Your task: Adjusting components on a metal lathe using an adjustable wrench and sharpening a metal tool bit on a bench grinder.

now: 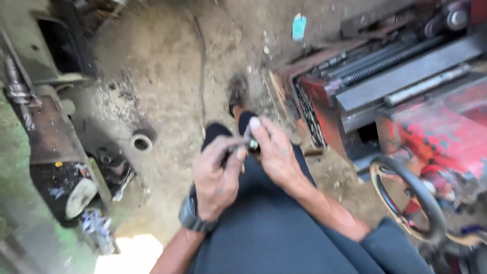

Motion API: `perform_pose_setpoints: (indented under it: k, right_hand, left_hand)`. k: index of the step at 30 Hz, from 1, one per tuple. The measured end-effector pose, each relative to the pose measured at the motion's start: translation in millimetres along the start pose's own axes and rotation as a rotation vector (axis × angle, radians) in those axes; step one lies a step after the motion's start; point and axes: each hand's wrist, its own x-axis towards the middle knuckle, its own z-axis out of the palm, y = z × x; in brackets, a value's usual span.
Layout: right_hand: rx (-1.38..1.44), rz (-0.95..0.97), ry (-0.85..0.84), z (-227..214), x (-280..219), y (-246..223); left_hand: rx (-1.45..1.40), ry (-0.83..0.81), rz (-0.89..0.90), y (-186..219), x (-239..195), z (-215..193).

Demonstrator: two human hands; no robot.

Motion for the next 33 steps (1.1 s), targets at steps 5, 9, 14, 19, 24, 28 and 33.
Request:
perform_pose_setpoints:
  k: [5,9,14,19,24,28,33]
  right_hand:
    - [0.029,0.046,0.122,-1,39,-52]
    - [0.076,0.028,0.229,-10,77,-74]
    - [0.247,-0.086,0.177,-30,127,-164]
    - [0.481,-0.120,0.297,-48,184,-214]
    - [0.668,-0.126,0.387,-96,206,-259]
    - [0.800,-0.144,0.507,-145,229,-285]
    - [0.828,-0.221,0.544,-242,276,-325]
  left_hand:
    - [0.119,-0.149,0.084,24,82,9]
    - [0.265,-0.334,0.190,35,149,20]
    - [0.340,-0.490,0.231,52,249,38]
    - [0.438,-0.523,0.238,66,361,57]
    - [0.486,-0.673,0.070,75,448,109]
    - [0.380,-0.667,-0.199,74,501,177]
    - [0.094,-0.684,-0.460,53,574,294]
